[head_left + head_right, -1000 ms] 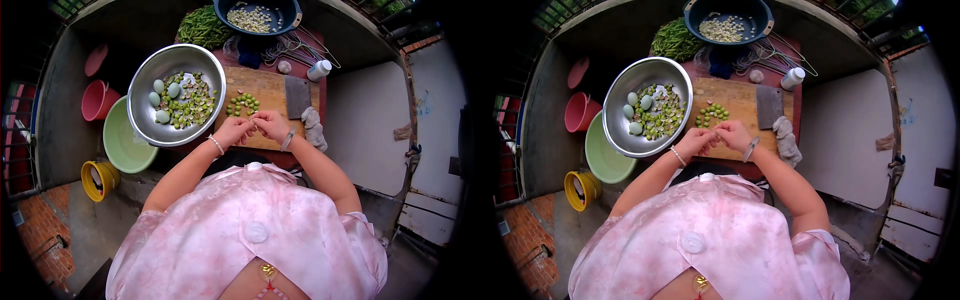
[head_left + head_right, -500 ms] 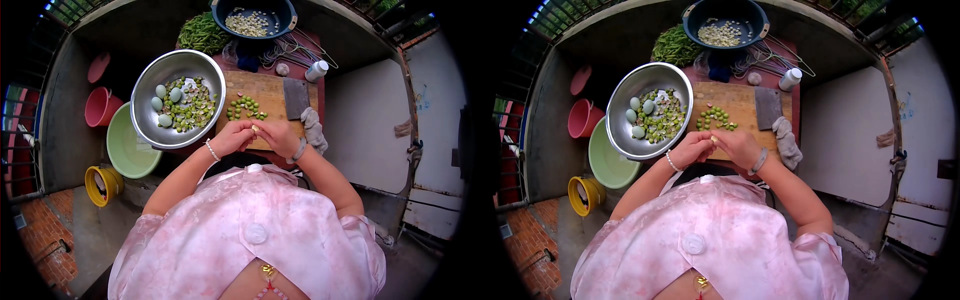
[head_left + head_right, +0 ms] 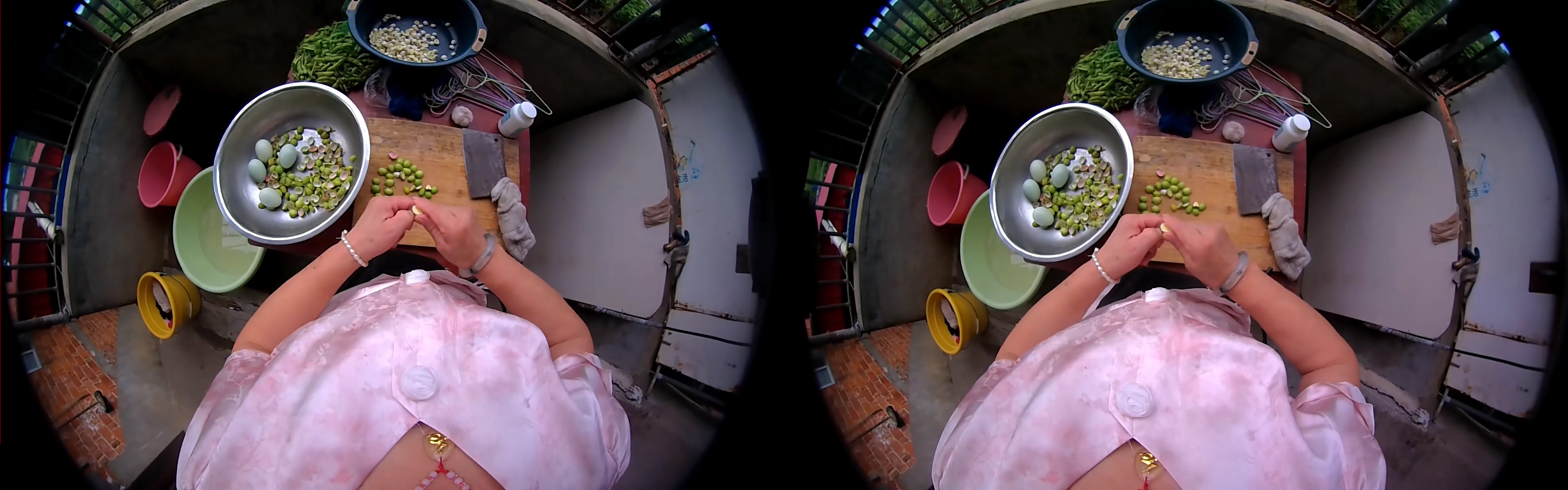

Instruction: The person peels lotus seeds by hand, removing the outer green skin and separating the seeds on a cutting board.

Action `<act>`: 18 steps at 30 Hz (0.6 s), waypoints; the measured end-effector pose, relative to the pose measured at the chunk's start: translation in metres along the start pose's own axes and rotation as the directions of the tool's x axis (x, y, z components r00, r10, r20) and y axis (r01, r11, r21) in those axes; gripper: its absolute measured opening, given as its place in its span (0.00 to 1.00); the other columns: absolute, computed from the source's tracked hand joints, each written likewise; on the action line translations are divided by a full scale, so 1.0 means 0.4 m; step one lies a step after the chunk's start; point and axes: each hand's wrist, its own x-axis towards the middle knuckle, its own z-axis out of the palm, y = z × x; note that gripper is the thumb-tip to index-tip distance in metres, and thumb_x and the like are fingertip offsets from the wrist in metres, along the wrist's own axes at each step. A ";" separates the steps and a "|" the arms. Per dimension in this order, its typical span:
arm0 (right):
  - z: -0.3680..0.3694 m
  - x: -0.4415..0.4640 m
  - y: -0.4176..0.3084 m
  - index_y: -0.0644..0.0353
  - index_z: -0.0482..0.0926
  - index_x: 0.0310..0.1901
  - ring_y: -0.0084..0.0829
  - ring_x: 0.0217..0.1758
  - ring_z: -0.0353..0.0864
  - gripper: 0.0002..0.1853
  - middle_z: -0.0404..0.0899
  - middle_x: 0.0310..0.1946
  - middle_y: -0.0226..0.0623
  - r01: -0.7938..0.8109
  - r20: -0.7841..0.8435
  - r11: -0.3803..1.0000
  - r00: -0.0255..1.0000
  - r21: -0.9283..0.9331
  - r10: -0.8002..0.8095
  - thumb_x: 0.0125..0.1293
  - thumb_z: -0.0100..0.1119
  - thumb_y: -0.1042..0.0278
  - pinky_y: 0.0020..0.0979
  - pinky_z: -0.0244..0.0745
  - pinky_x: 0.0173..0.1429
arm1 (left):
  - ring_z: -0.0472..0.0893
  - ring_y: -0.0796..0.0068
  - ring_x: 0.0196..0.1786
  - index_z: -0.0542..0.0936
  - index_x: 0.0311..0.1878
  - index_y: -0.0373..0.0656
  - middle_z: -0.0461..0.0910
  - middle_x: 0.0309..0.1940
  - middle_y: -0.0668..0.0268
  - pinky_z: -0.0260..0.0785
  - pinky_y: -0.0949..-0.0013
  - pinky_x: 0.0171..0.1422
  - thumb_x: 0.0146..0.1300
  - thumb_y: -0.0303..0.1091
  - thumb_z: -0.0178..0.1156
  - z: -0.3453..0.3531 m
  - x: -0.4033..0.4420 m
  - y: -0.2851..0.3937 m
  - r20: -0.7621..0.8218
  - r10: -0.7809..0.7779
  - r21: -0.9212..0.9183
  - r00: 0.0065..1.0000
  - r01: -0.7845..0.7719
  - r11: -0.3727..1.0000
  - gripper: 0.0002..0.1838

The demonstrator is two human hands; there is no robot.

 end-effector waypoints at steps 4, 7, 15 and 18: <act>0.004 0.005 -0.010 0.63 0.77 0.42 0.39 0.27 0.79 0.11 0.77 0.26 0.47 -0.206 0.031 0.965 0.979 0.162 0.204 0.60 0.54 0.68 0.32 0.71 0.30 | 0.73 0.69 0.18 0.78 0.31 0.37 0.74 0.16 0.59 0.66 0.69 0.25 0.54 0.32 0.50 0.007 0.017 -0.038 -0.118 0.331 0.284 0.936 -0.288 0.914 0.10; 0.011 -0.003 0.002 0.64 0.78 0.37 0.31 0.24 0.78 0.09 0.77 0.21 0.44 -0.527 0.210 0.778 0.850 0.343 0.483 0.62 0.52 0.68 0.29 0.70 0.28 | 0.76 0.58 0.23 0.78 0.30 0.39 0.74 0.20 0.53 0.67 0.62 0.29 0.52 0.34 0.50 0.007 0.008 -0.026 -0.080 0.362 0.503 0.929 -0.276 0.819 0.10; 0.050 -0.001 0.064 0.64 0.76 0.30 0.21 0.14 0.69 0.08 0.72 0.15 0.34 -0.763 0.475 0.431 0.640 0.481 0.604 0.59 0.49 0.69 0.22 0.60 0.16 | 0.76 0.53 0.25 0.78 0.24 0.42 0.75 0.19 0.55 0.67 0.56 0.30 0.50 0.36 0.51 0.017 0.020 -0.069 -0.081 0.403 0.734 0.912 -0.219 0.643 0.10; 0.029 0.007 0.120 0.62 0.76 0.28 0.19 0.12 0.66 0.08 0.70 0.15 0.32 -0.793 0.628 0.017 0.495 0.609 0.601 0.58 0.49 0.69 0.19 0.54 0.13 | 0.76 0.54 0.25 0.77 0.22 0.41 0.75 0.19 0.56 0.67 0.56 0.31 0.49 0.36 0.52 0.004 0.021 -0.058 -0.084 0.400 0.772 0.912 -0.194 0.605 0.10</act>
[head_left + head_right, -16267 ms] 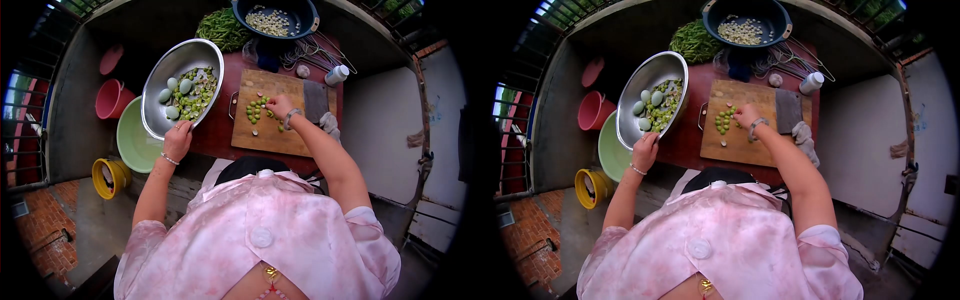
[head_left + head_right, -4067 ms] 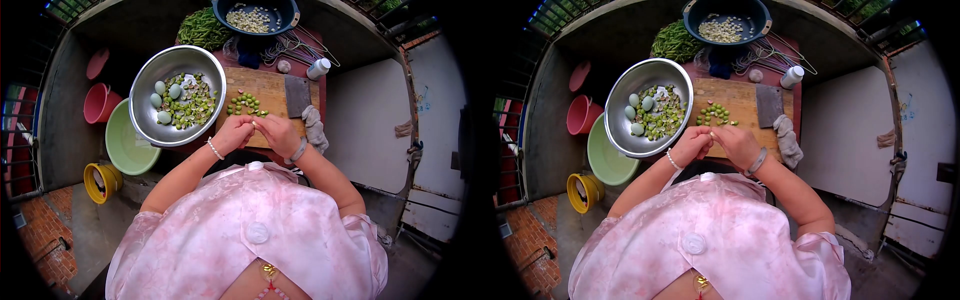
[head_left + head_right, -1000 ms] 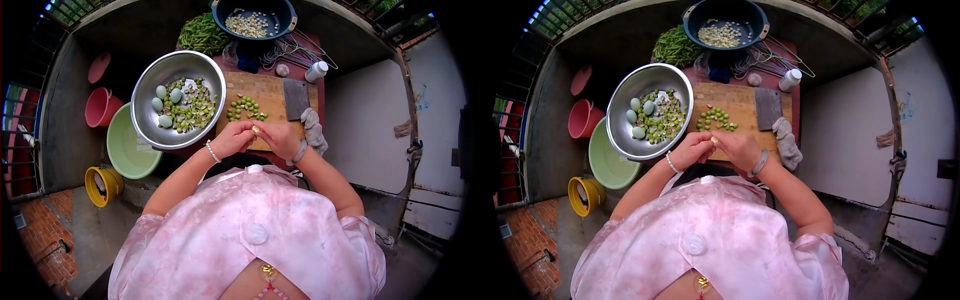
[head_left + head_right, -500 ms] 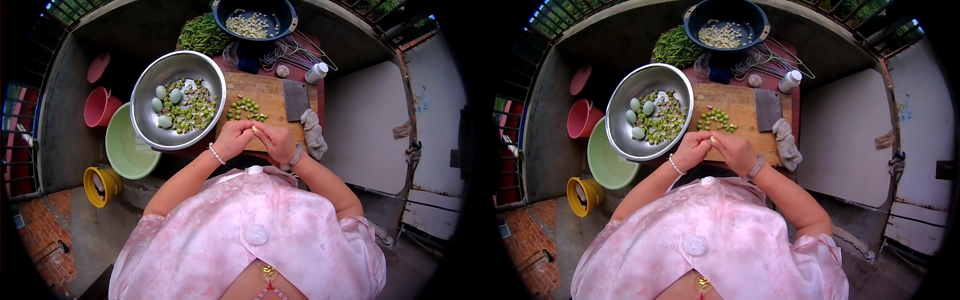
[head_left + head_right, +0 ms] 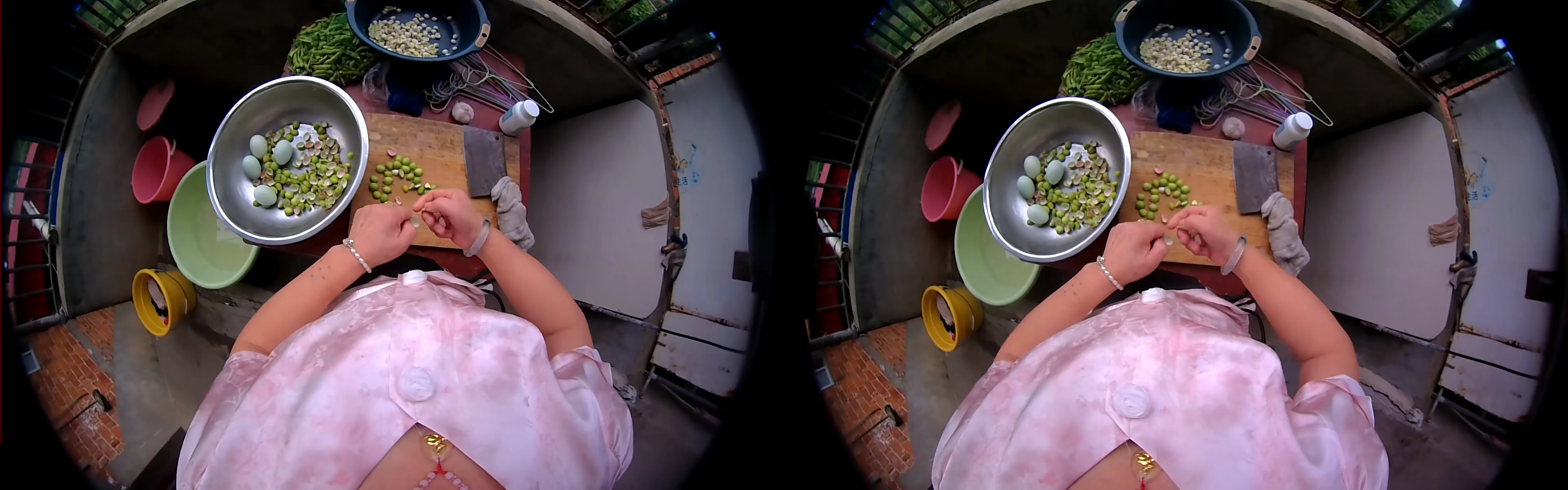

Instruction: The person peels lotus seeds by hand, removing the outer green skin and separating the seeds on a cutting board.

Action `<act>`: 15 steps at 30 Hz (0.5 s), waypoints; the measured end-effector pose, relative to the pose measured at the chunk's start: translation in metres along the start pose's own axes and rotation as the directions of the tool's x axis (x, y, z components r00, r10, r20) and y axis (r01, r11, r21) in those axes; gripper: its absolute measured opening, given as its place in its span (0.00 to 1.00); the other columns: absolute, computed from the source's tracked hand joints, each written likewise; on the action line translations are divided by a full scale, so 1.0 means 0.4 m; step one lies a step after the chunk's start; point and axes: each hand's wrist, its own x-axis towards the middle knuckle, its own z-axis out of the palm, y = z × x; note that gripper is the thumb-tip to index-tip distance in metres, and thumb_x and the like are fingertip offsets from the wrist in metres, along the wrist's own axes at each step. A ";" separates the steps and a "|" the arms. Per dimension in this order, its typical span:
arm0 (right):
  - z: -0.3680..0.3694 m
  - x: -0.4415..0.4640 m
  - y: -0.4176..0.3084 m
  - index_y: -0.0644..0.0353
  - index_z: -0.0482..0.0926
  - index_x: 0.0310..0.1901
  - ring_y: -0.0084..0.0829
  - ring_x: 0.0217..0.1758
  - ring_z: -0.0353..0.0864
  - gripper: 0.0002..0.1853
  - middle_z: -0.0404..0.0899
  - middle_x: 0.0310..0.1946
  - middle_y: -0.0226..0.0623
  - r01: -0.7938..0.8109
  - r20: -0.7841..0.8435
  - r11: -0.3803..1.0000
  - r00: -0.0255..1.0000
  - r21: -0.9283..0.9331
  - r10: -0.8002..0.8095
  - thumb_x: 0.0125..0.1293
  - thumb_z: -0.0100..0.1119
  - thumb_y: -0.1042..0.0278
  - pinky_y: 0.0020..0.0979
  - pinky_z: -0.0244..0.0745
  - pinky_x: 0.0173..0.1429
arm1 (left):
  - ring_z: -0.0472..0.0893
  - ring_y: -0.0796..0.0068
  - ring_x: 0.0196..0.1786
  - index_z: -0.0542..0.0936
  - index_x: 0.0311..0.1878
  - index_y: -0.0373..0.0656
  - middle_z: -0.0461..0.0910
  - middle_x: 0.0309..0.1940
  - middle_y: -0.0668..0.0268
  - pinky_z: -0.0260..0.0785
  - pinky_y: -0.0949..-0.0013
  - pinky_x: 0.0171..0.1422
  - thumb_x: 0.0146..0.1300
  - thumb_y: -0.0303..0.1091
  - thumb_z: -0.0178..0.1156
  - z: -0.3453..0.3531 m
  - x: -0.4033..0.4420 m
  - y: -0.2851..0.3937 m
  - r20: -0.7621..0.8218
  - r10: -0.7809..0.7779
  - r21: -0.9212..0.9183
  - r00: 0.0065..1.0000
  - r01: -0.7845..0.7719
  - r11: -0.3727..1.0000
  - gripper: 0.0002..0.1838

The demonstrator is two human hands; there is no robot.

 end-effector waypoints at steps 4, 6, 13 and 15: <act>-0.137 0.070 0.015 0.63 0.75 0.30 0.18 0.11 0.64 0.09 0.71 0.17 0.31 -0.046 -0.108 0.989 0.992 0.138 0.061 0.60 0.46 0.69 0.19 0.54 0.12 | 0.74 0.54 0.24 0.75 0.21 0.38 0.73 0.18 0.53 0.65 0.59 0.28 0.48 0.34 0.52 -0.051 0.028 -0.054 -0.088 -0.140 -0.061 0.986 0.135 0.989 0.10; -0.164 0.096 0.026 0.62 0.76 0.33 0.18 0.11 0.65 0.09 0.71 0.17 0.31 -0.057 -0.206 0.998 0.977 0.019 0.059 0.59 0.46 0.70 0.20 0.54 0.12 | 0.74 0.54 0.24 0.75 0.21 0.38 0.74 0.18 0.52 0.65 0.59 0.28 0.49 0.34 0.51 -0.064 0.029 -0.126 -0.153 -0.234 -0.026 0.960 0.233 0.972 0.10; -0.210 0.193 0.121 0.58 0.74 0.44 0.34 0.25 0.78 0.13 0.77 0.25 0.41 -0.072 -0.249 0.602 0.944 -0.795 -0.215 0.58 0.52 0.67 0.34 0.72 0.28 | 0.76 0.61 0.24 0.76 0.24 0.39 0.76 0.19 0.57 0.67 0.62 0.30 0.49 0.33 0.53 -0.077 -0.009 -0.296 -0.223 -0.468 0.053 0.855 0.490 0.870 0.08; -0.202 0.191 0.132 0.57 0.74 0.44 0.42 0.34 0.79 0.14 0.78 0.29 0.45 0.011 -0.057 0.157 0.904 -0.988 -0.423 0.55 0.56 0.65 0.40 0.74 0.37 | 0.78 0.59 0.28 0.77 0.27 0.42 0.78 0.22 0.59 0.69 0.61 0.34 0.48 0.34 0.55 -0.080 -0.019 -0.293 -0.174 -0.519 0.004 0.837 0.528 0.849 0.07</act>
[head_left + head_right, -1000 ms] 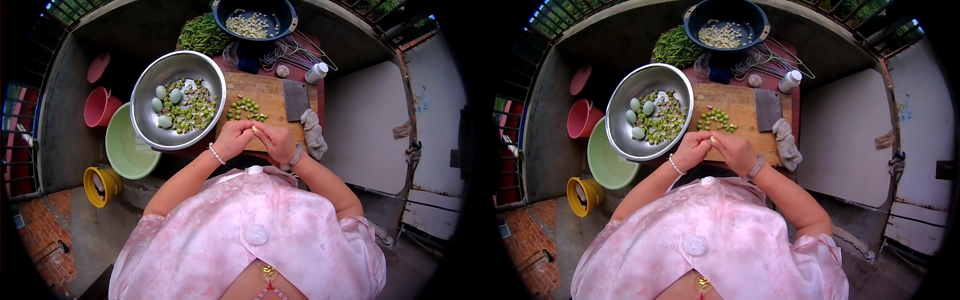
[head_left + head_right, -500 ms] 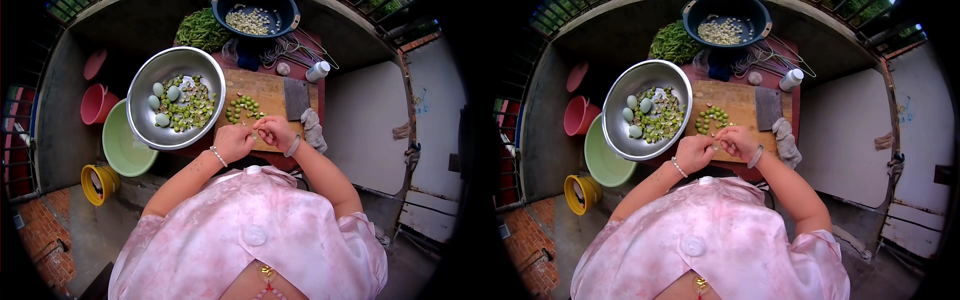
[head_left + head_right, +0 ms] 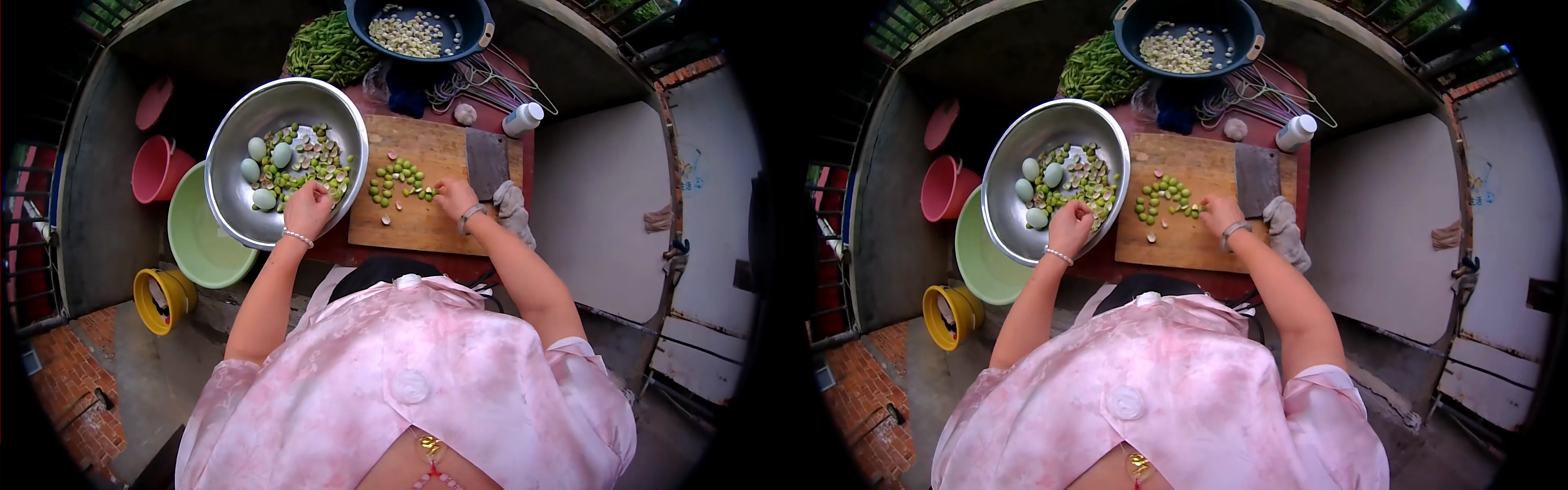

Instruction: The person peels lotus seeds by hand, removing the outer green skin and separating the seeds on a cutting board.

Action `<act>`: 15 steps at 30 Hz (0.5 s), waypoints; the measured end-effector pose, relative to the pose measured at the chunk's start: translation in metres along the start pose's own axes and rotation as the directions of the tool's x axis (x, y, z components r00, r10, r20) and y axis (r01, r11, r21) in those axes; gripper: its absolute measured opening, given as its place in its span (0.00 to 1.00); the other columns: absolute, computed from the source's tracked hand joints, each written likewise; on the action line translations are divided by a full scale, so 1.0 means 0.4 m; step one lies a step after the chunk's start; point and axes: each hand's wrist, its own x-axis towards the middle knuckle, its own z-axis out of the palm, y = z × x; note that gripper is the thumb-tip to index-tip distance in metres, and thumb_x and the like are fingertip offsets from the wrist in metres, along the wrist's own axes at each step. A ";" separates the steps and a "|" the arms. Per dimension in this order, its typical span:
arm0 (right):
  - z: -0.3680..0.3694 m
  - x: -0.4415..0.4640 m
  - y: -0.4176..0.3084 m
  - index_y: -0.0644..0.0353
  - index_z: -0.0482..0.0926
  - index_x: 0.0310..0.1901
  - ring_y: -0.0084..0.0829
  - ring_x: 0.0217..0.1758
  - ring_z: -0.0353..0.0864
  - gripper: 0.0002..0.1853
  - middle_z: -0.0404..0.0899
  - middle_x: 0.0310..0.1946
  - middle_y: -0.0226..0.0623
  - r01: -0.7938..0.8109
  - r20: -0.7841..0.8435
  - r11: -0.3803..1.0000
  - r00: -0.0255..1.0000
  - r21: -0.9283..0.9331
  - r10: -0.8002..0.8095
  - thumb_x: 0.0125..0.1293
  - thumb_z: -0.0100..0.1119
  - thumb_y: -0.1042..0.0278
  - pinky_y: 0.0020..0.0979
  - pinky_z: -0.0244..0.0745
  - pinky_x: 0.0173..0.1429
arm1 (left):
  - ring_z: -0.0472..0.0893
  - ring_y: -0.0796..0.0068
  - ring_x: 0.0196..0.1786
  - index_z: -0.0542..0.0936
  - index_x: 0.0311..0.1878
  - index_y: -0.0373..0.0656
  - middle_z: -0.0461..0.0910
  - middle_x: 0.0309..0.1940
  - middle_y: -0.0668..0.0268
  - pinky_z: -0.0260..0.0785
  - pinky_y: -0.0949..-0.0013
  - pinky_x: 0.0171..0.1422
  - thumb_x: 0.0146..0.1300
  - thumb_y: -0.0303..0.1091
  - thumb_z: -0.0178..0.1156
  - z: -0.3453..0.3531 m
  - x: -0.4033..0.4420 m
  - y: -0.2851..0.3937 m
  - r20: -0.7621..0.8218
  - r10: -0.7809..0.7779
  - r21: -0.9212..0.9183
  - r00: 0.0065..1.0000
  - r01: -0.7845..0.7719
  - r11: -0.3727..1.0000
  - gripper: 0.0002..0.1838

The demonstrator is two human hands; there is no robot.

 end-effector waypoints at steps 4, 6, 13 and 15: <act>-0.013 -0.001 -0.025 0.56 0.74 0.40 0.48 0.40 0.76 0.14 0.78 0.32 0.48 -0.115 0.092 0.993 0.989 -0.025 0.117 0.52 0.58 0.62 0.43 0.71 0.43 | 0.78 0.65 0.26 0.77 0.28 0.41 0.78 0.21 0.61 0.69 0.66 0.32 0.49 0.33 0.55 0.019 -0.007 -0.007 -0.002 0.029 0.008 1.000 -0.029 1.000 0.07; -0.016 -0.004 -0.020 0.58 0.72 0.38 0.47 0.38 0.77 0.12 0.78 0.30 0.48 -0.069 0.091 0.996 0.993 -0.050 0.074 0.54 0.57 0.62 0.43 0.71 0.40 | 0.78 0.67 0.25 0.78 0.29 0.41 0.78 0.21 0.61 0.69 0.68 0.32 0.49 0.33 0.55 0.025 -0.008 -0.007 0.007 0.062 -0.002 0.998 -0.062 0.998 0.07; 0.034 0.006 0.009 0.60 0.69 0.32 0.48 0.28 0.78 0.09 0.77 0.23 0.49 0.133 0.111 0.941 0.988 -0.311 -0.103 0.59 0.49 0.63 0.44 0.72 0.32 | 0.79 0.63 0.26 0.78 0.29 0.42 0.78 0.21 0.61 0.70 0.64 0.33 0.50 0.33 0.55 0.030 -0.049 0.086 0.068 0.148 -0.092 0.987 -0.142 0.986 0.06; 0.032 0.005 0.003 0.61 0.68 0.31 0.48 0.27 0.78 0.09 0.77 0.22 0.50 0.153 0.127 0.931 0.985 -0.332 -0.117 0.60 0.46 0.64 0.44 0.72 0.31 | 0.78 0.63 0.27 0.77 0.30 0.42 0.78 0.21 0.61 0.70 0.64 0.33 0.50 0.33 0.55 0.040 -0.059 0.098 0.113 0.164 -0.123 0.980 -0.150 0.981 0.06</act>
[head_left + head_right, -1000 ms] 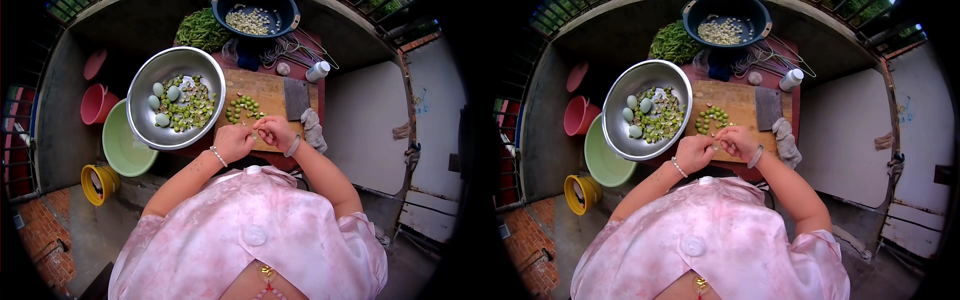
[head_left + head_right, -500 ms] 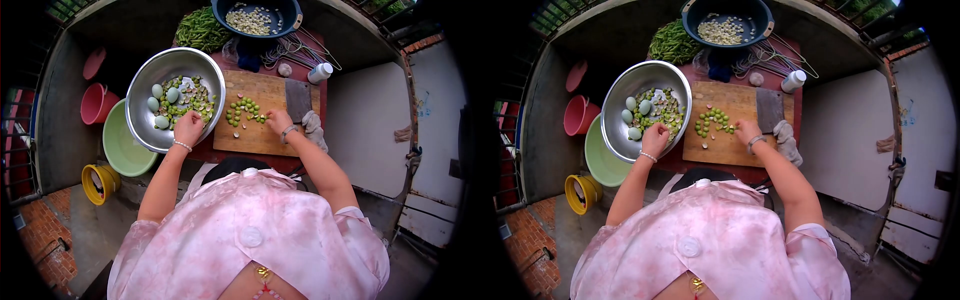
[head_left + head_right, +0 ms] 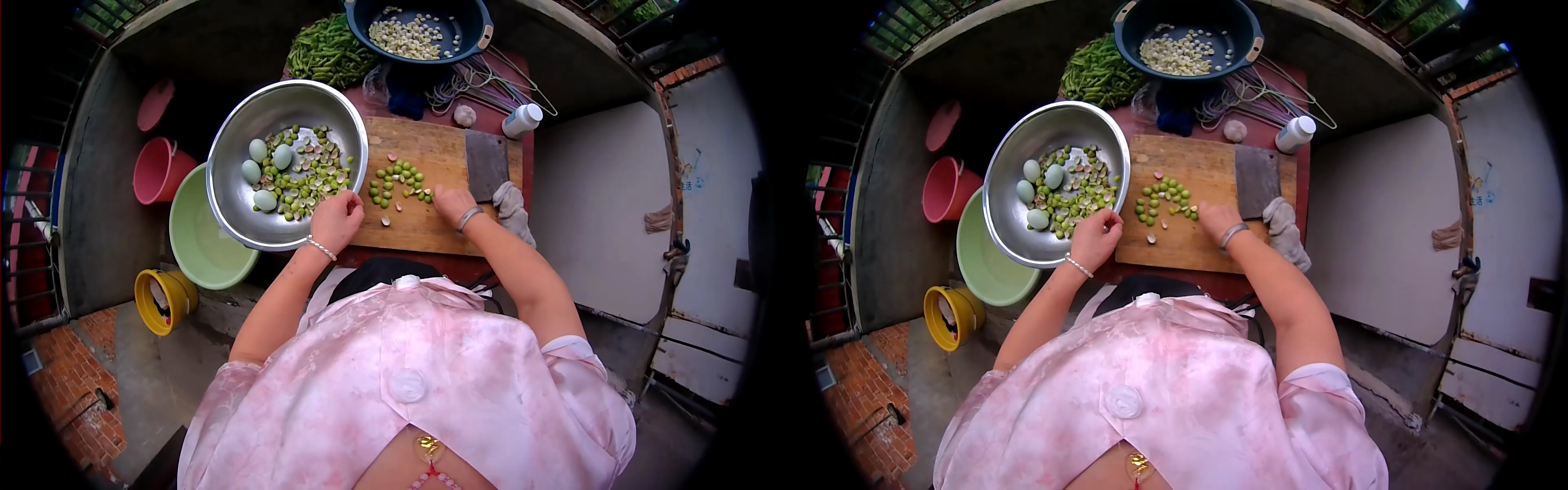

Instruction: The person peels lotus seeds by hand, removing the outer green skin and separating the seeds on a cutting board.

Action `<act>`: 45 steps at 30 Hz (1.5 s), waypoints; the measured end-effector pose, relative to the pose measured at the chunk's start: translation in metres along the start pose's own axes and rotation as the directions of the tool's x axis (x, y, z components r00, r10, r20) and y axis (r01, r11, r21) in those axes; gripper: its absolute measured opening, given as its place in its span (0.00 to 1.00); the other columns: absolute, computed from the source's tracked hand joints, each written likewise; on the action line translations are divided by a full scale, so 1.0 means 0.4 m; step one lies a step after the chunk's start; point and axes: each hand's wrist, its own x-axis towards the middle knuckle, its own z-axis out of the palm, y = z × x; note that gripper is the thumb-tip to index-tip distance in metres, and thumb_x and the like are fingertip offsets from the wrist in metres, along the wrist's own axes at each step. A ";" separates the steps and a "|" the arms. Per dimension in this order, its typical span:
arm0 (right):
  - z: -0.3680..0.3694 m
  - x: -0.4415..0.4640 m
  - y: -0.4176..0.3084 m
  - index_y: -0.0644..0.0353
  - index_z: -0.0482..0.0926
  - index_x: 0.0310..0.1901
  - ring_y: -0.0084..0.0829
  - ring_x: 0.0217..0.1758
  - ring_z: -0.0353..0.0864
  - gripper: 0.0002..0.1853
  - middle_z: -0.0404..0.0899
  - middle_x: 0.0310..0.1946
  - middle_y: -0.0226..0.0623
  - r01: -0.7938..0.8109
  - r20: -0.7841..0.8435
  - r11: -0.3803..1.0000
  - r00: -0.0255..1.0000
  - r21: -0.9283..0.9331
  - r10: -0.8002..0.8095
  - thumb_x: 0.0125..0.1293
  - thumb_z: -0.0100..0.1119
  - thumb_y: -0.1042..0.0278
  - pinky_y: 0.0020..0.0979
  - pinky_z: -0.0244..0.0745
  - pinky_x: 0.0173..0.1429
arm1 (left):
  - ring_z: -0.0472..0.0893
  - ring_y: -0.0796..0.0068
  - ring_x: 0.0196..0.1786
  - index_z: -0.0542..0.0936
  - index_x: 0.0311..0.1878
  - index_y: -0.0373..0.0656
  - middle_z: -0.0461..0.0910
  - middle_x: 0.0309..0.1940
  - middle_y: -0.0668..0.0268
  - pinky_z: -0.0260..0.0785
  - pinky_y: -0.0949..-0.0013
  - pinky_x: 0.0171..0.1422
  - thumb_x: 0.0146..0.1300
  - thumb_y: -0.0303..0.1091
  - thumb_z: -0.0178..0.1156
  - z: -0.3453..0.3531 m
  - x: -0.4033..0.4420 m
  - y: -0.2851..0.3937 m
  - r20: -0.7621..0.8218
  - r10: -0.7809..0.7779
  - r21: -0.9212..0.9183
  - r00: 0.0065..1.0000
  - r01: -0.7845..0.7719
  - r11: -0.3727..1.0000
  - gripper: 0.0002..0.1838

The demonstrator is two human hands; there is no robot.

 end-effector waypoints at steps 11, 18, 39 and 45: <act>-0.054 0.023 -0.049 0.61 0.70 0.34 0.45 0.32 0.80 0.07 0.79 0.29 0.51 -0.002 0.077 0.997 0.997 -0.078 0.008 0.59 0.42 0.71 0.41 0.75 0.34 | 0.78 0.65 0.25 0.78 0.30 0.41 0.78 0.22 0.60 0.69 0.66 0.31 0.52 0.35 0.57 0.063 -0.002 0.041 0.115 0.118 0.063 0.986 -0.125 0.990 0.07; 0.019 0.054 0.003 0.62 0.74 0.34 0.33 0.20 0.78 0.08 0.77 0.20 0.46 -0.259 0.051 0.611 0.941 0.748 0.335 0.55 0.54 0.68 0.32 0.72 0.25 | 0.77 0.59 0.26 0.78 0.29 0.40 0.77 0.22 0.57 0.69 0.61 0.32 0.54 0.39 0.54 0.107 0.017 0.069 0.203 0.083 -0.117 0.976 -0.060 0.991 0.11; -0.325 -0.186 -0.222 0.64 0.79 0.36 0.16 0.19 0.68 0.09 0.75 0.19 0.30 0.190 -0.243 0.391 0.966 0.900 0.090 0.60 0.55 0.68 0.19 0.63 0.24 | 0.68 0.83 0.16 0.74 0.30 0.40 0.71 0.19 0.70 0.59 0.81 0.18 0.66 0.42 0.46 0.027 -0.050 0.188 0.533 0.091 -0.726 0.841 0.400 0.559 0.16; -0.314 -0.170 -0.226 0.63 0.77 0.31 0.16 0.16 0.65 0.06 0.73 0.18 0.30 -0.143 0.203 -0.362 0.970 0.921 0.135 0.59 0.55 0.69 0.19 0.57 0.16 | 0.66 0.82 0.13 0.73 0.24 0.40 0.69 0.15 0.71 0.57 0.80 0.15 0.64 0.40 0.48 0.048 -0.053 0.188 0.454 -0.005 -0.742 0.891 0.381 0.552 0.16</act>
